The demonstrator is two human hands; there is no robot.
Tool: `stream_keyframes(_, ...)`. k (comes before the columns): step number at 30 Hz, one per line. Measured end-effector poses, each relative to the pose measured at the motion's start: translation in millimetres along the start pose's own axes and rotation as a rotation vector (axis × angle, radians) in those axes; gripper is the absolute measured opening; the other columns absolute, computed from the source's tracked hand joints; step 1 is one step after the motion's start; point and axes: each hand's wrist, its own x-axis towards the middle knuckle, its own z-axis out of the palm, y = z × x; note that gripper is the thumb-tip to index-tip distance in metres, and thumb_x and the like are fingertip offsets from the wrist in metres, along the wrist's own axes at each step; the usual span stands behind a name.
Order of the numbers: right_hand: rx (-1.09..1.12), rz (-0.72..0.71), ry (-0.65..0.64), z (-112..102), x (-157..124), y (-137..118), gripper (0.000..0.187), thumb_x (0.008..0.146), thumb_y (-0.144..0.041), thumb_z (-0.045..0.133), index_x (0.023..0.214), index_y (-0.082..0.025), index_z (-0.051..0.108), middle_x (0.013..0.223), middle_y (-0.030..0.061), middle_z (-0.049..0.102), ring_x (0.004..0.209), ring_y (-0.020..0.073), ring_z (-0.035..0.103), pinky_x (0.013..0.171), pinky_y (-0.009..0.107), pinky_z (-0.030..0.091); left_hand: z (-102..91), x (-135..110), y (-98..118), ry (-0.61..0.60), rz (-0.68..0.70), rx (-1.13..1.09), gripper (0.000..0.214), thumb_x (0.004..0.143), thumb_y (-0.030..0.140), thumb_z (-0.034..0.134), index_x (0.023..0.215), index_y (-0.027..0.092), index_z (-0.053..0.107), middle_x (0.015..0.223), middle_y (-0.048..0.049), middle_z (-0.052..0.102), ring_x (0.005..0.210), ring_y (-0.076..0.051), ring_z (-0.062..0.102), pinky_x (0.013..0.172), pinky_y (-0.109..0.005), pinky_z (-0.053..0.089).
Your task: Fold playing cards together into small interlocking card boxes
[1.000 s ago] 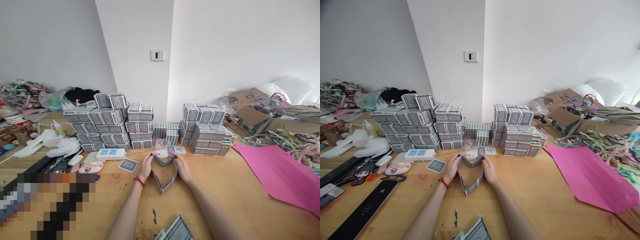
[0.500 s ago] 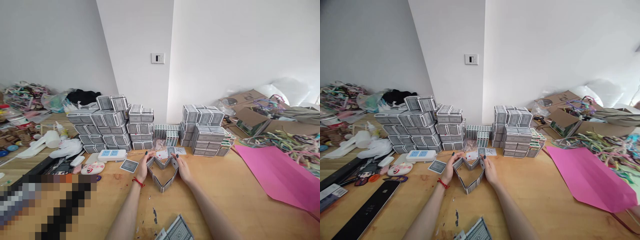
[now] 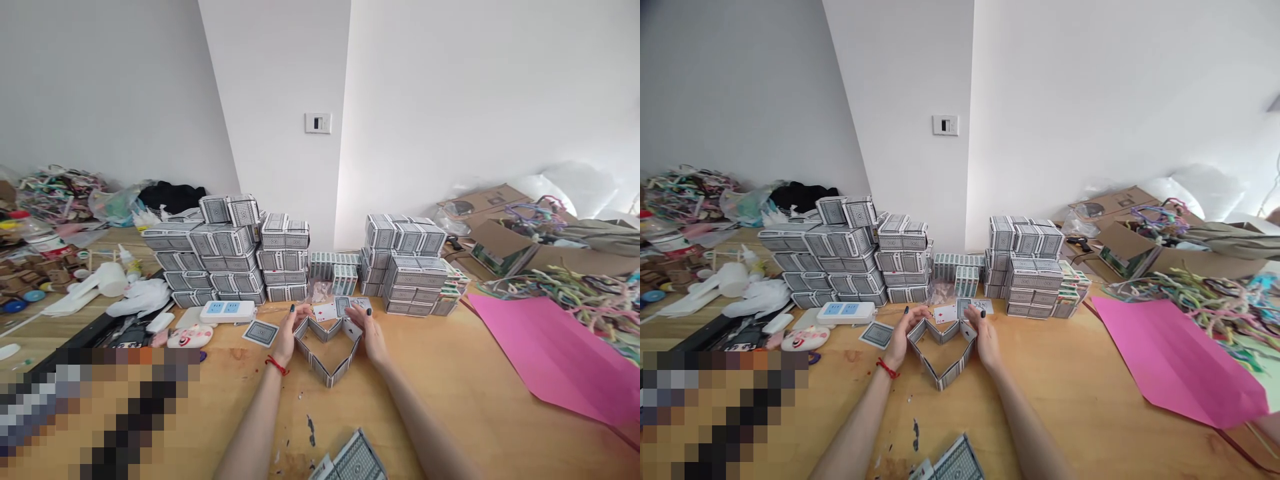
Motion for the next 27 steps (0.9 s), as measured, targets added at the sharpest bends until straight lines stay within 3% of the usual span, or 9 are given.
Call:
stream_keyframes(3,-0.073,-0.094,0.173,-13,6,-22,0.042,0.071,-0.056,0.05,0.09,-0.02,0.06,0.084,0.0048,0.065,0.086,0.0195,0.058,0.078,0.035,0.045,-2.1,2,-2,0.042,-0.032,-0.067,0.047,0.079,0.051,0.032,0.092,0.015,0.06,0.088,-0.0084,0.064,0.086,-0.019,0.058,0.084,-0.033,0.041)
stream_keyframes(4,-0.134,-0.101,0.167,-18,8,-31,0.036,0.069,-0.053,0.055,0.08,-0.019,0.061,0.075,0.0032,0.064,0.076,0.0181,0.059,0.072,0.033,0.047,-2.5,3,-3,0.049,-0.042,-0.083,0.047,0.078,0.051,0.033,0.092,0.014,0.06,0.088,-0.0085,0.064,0.086,-0.019,0.058,0.083,-0.033,0.041)
stream_keyframes(6,-0.259,-0.047,0.004,-27,7,-49,0.029,0.068,-0.047,0.058,0.067,-0.018,0.06,0.06,0.0005,0.06,0.059,0.0147,0.055,0.061,0.029,0.046,-2.9,4,-4,0.052,-0.053,-0.106,0.047,0.078,0.051,0.034,0.091,0.014,0.06,0.087,-0.0083,0.065,0.085,-0.019,0.059,0.082,-0.032,0.042)
stream_keyframes(9,-0.443,0.091,-0.377,-33,-8,-68,0.024,0.067,-0.041,0.06,0.068,-0.018,0.064,0.059,0.001,0.062,0.054,0.0146,0.053,0.053,0.027,0.043,-3.2,4,-6,0.054,-0.05,-0.111,0.046,0.078,0.051,0.035,0.09,0.014,0.06,0.084,-0.0078,0.065,0.083,-0.018,0.059,0.082,-0.032,0.042)
stream_keyframes(11,-0.567,0.117,-0.625,-30,-26,-72,0.02,0.062,-0.037,0.064,0.071,-0.02,0.067,0.066,0.0013,0.064,0.06,0.0168,0.055,0.057,0.028,0.043,-3.6,4,-8,0.051,-0.041,-0.097,0.046,0.078,0.05,0.035,0.09,0.014,0.06,0.084,-0.0076,0.065,0.083,-0.018,0.059,0.082,-0.031,0.042)
stream_keyframes(13,-0.714,0.133,-0.809,-23,-49,-71,0.03,0.055,-0.035,0.069,0.083,-0.023,0.066,0.081,0.0026,0.063,0.073,0.0196,0.055,0.063,0.029,0.043,-4.1,4,-9,0.042,-0.034,-0.078,0.045,0.079,0.05,0.034,0.09,0.015,0.06,0.085,-0.0072,0.065,0.083,-0.018,0.059,0.081,-0.031,0.042)
stream_keyframes(16,-0.942,0.105,-0.932,-11,-80,-65,0.053,0.048,-0.029,0.072,0.1,-0.025,0.06,0.103,0.0051,0.054,0.095,0.0245,0.047,0.075,0.031,0.04,-4.7,4,-9,0.039,-0.039,-0.052,0.045,0.079,0.049,0.034,0.09,0.015,0.06,0.085,-0.0067,0.065,0.083,-0.018,0.059,0.08,-0.031,0.043)
stream_keyframes(20,-1.2,0.077,-0.874,3,-105,-56,0.054,0.046,-0.027,0.073,0.097,-0.025,0.055,0.105,0.0056,0.046,0.097,0.0264,0.04,0.08,0.036,0.034,-5.3,3,-9,0.027,-0.026,-0.041,0.043,0.079,0.048,0.035,0.09,0.015,0.061,0.086,-0.0067,0.065,0.084,-0.018,0.059,0.08,-0.031,0.043)
stream_keyframes(27,-1.196,0.123,-0.829,6,-111,-52,0.033,0.05,-0.03,0.07,0.077,-0.021,0.055,0.095,0.0034,0.049,0.089,0.0218,0.041,0.073,0.029,0.035,-3.1,0,-3,-0.031,-0.002,0.097,0.042,0.08,0.044,0.035,0.09,0.015,0.064,0.089,-0.0079,0.067,0.093,-0.021,0.057,0.089,-0.033,0.038)
